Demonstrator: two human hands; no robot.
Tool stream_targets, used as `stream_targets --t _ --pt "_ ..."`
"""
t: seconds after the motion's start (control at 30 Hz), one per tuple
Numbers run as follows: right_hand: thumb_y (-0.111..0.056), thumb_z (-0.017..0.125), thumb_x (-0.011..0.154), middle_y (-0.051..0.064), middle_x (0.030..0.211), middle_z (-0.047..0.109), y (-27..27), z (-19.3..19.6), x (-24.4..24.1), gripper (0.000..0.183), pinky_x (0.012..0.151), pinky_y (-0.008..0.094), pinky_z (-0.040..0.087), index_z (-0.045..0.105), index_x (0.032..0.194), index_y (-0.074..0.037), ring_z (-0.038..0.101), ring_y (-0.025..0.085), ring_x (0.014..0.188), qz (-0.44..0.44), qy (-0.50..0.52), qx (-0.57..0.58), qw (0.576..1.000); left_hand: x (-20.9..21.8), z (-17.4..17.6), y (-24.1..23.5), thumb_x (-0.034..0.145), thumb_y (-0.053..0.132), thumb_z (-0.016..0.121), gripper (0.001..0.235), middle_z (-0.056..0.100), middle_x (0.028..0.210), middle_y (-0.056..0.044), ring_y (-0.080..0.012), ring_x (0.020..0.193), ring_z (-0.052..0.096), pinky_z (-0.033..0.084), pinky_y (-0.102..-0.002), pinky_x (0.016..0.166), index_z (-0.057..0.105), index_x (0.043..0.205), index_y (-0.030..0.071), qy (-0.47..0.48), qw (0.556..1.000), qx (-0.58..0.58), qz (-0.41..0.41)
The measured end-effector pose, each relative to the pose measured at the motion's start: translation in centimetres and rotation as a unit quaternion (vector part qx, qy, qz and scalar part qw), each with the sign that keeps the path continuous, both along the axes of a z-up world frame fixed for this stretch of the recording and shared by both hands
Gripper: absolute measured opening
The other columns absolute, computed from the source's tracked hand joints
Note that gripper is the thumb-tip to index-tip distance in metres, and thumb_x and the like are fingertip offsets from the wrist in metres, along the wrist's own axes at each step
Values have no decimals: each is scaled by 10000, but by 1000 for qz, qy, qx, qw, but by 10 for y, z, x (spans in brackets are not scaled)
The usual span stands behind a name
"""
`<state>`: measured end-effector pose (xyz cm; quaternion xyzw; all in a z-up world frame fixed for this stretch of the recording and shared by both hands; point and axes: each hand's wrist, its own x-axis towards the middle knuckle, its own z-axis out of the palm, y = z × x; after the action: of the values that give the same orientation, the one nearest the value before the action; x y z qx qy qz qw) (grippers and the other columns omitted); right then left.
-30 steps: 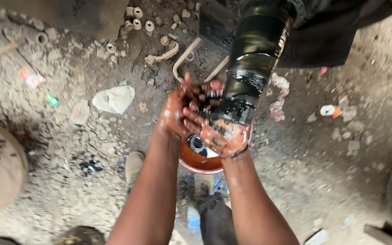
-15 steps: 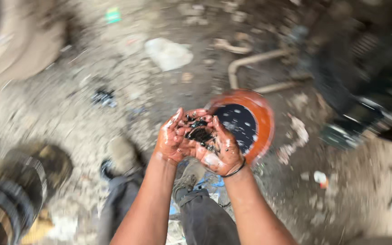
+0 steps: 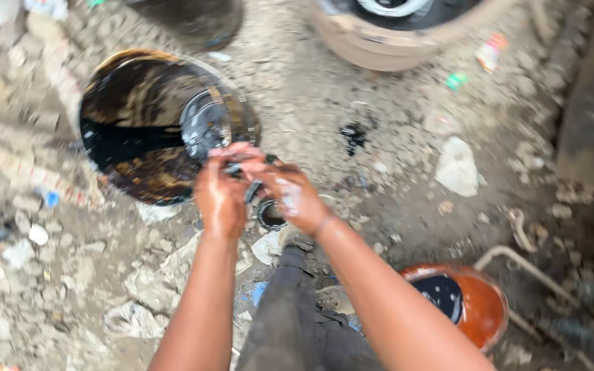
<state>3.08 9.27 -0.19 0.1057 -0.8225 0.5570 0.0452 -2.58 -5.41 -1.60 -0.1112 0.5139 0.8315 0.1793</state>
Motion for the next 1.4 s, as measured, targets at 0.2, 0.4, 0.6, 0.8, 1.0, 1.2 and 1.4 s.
stream_targets --t 0.2,0.4,0.6,0.8,1.0,1.2,1.4 --pt "-319 726 880 260 1415 587 -101 -60 -113 265 1111 505 443 745 1043 -111 439 341 1375 -71 105 258 958 -39 -77 -95 1048 134 577 216 751 1012 -162 -270 913 740 603 -357 835 737 1005 -4 240 842 -447 183" --pt "-310 653 937 163 1081 714 -113 -103 -148 246 1233 467 332 767 930 -92 600 349 1188 122 -52 388 912 -33 -123 -107 1005 156 583 188 748 920 -109 -321 781 706 568 -426 748 753 956 91 286 666 -685 69" --pt "-290 670 948 183 890 718 -102 -105 -130 331 1219 504 296 763 1150 -45 675 349 977 51 101 378 919 -38 -104 -96 1028 244 548 308 722 802 -129 -290 646 688 543 -423 626 724 810 117 156 682 -712 -58" --pt "-465 483 1056 221 1270 666 -63 -94 -97 516 1273 545 114 698 1227 -28 403 368 1440 111 63 479 868 -38 -99 -90 1029 279 517 368 717 769 -127 -308 615 681 541 -425 593 717 758 132 181 660 -729 -39" --pt "-562 423 1065 172 1656 360 -30 -97 -75 667 1275 521 69 504 1477 -44 162 297 1584 171 46 542 821 -35 -108 -87 1008 264 552 310 720 804 -125 -308 659 689 542 -415 602 726 798 116 221 631 -743 -36" --pt "-329 530 1010 147 1668 375 -1 -68 -40 642 1285 504 189 442 1586 -60 282 291 1560 136 63 448 882 -28 -100 -83 1022 217 580 282 722 800 -123 -306 591 664 517 -406 581 728 816 93 231 632 -739 -41" --pt "-300 572 976 198 1417 618 -61 -82 -103 483 1299 513 204 627 1381 -42 413 304 1515 67 90 366 924 -10 -107 -69 986 221 591 268 702 794 -147 -369 666 666 533 -460 630 698 770 103 277 632 -724 -16"
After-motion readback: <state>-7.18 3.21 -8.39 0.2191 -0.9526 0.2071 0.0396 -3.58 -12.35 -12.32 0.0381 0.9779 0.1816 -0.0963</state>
